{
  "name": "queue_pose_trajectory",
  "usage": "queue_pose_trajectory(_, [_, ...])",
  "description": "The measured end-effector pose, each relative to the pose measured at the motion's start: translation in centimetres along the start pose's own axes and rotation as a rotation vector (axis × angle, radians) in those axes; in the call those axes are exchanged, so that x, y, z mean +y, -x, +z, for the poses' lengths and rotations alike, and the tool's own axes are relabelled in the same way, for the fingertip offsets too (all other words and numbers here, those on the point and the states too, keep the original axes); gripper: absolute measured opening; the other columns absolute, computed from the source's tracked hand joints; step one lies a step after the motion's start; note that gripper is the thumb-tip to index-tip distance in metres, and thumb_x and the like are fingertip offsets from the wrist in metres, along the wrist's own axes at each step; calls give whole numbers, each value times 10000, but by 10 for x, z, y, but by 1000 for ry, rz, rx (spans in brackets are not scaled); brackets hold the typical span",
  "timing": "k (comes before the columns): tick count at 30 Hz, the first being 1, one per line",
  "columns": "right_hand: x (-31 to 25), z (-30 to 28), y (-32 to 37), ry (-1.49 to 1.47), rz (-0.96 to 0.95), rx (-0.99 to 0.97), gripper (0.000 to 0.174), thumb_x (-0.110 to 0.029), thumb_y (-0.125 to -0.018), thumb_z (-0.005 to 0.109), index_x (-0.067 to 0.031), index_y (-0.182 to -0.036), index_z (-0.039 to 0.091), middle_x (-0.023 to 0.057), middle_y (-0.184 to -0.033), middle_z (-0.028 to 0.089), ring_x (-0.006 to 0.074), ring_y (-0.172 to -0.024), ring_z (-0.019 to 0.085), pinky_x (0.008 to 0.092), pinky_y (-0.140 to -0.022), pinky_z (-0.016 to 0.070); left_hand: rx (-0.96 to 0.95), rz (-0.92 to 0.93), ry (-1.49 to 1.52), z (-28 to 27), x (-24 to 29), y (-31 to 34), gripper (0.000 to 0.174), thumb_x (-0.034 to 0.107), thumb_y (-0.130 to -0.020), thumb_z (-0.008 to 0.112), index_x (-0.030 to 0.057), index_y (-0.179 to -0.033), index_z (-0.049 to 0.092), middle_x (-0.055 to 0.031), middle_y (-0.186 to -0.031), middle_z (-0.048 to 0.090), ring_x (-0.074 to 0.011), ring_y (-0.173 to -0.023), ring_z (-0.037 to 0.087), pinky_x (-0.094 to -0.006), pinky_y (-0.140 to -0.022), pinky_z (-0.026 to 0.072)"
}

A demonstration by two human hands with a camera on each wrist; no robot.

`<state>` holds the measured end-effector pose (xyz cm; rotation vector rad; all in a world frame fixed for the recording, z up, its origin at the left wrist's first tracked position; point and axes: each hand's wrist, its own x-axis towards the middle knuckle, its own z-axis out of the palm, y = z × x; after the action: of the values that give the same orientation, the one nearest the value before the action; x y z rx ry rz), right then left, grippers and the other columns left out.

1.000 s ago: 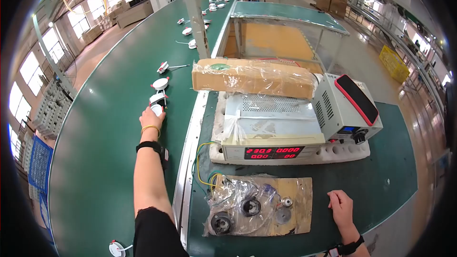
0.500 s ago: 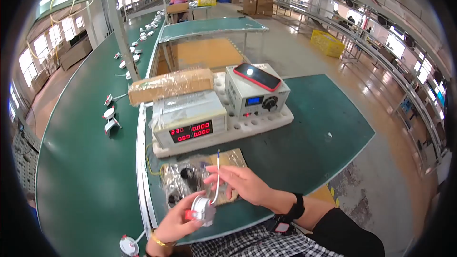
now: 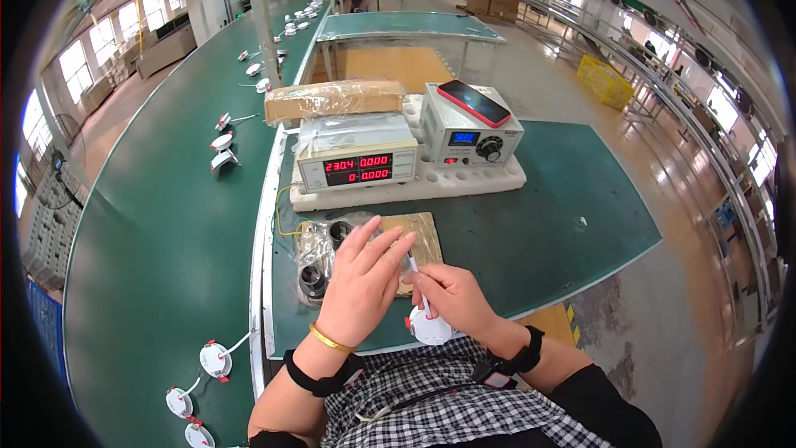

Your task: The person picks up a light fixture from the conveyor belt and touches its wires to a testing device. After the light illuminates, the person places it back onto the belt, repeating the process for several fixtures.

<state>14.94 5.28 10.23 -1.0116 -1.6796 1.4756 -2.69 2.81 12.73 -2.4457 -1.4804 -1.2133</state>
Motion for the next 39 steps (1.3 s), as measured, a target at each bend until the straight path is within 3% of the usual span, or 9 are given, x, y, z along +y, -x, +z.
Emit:
queue_pose_trajectory(3, [-1,-2,5,5,-4,-14,198,-165,-938,519,-22,-949,655,17,-696,617,59,-543,527,212,-480,421,51,43,-109,11,-1,4,429,26,-786,630,79,-1207,568,-111,-1157,582,-313,-1194,483,-427,-1006,378])
queue_pose_trajectory(11, [2,8,0,-55,-214,84,239,-155,-974,474,31,-1021,616,26,-726,599,36,-537,513,172,-497,418,105,-265,365,36,-12,37,310,42,-856,588,37,-1166,592,-157,-1211,563,-309,-1163,521,-367,-963,425])
queue_pose_trajectory(14, [0,2,-7,-134,-214,198,229,-157,-979,471,26,-1020,604,33,-734,597,40,-542,523,178,-496,426,162,-707,887,49,-14,70,423,148,-942,535,-7,-1326,447,-137,-1310,500,-221,-1182,502,-324,-964,422])
queue_pose_trajectory(16, [7,5,-12,-179,-205,228,228,-155,-980,469,26,-1030,599,32,-739,598,39,-548,524,180,-500,430,-44,-999,1304,57,-7,91,522,156,-923,576,-35,-1362,368,-134,-1298,498,-198,-1180,494,-318,-962,435])
queue_pose_trajectory(18, [13,2,-15,-219,-250,246,223,-143,-980,459,25,-1051,590,31,-759,602,35,-571,525,184,-517,442,-114,-1010,1500,66,11,91,527,110,-900,585,-40,-1352,358,-127,-1284,495,-230,-1166,518,-369,-965,467])
queue_pose_trajectory(27, [9,-14,-16,-144,-122,274,169,-128,-963,495,24,-996,562,22,-742,599,30,-568,505,185,-520,436,-137,-868,1241,83,14,77,362,44,-923,509,-100,-1242,420,-155,-1083,600,-218,-893,652,-298,-741,572])
queue_pose_trajectory(32, [38,-21,-31,325,-279,412,159,-160,-915,566,-2,-900,573,82,-630,554,110,-544,519,288,-518,434,-234,-956,1455,95,12,79,326,64,-924,544,-66,-1209,455,-121,-1151,576,-205,-1019,606,-332,-840,552])
queue_pose_trajectory(37, [56,-21,-51,572,-127,222,219,-202,-853,588,-7,-754,585,215,-722,598,396,-696,598,439,-571,469,-265,-1052,1553,95,5,81,358,124,-952,509,-16,-1272,428,-109,-1219,549,-205,-1079,580,-360,-903,512])
queue_pose_trajectory(39, [54,-20,-56,647,-63,165,226,-223,-849,577,-16,-763,609,212,-729,613,386,-704,612,454,-607,485,-301,-1073,1592,99,2,83,363,134,-956,508,-9,-1279,428,-104,-1224,549,-201,-1082,580,-361,-910,508])
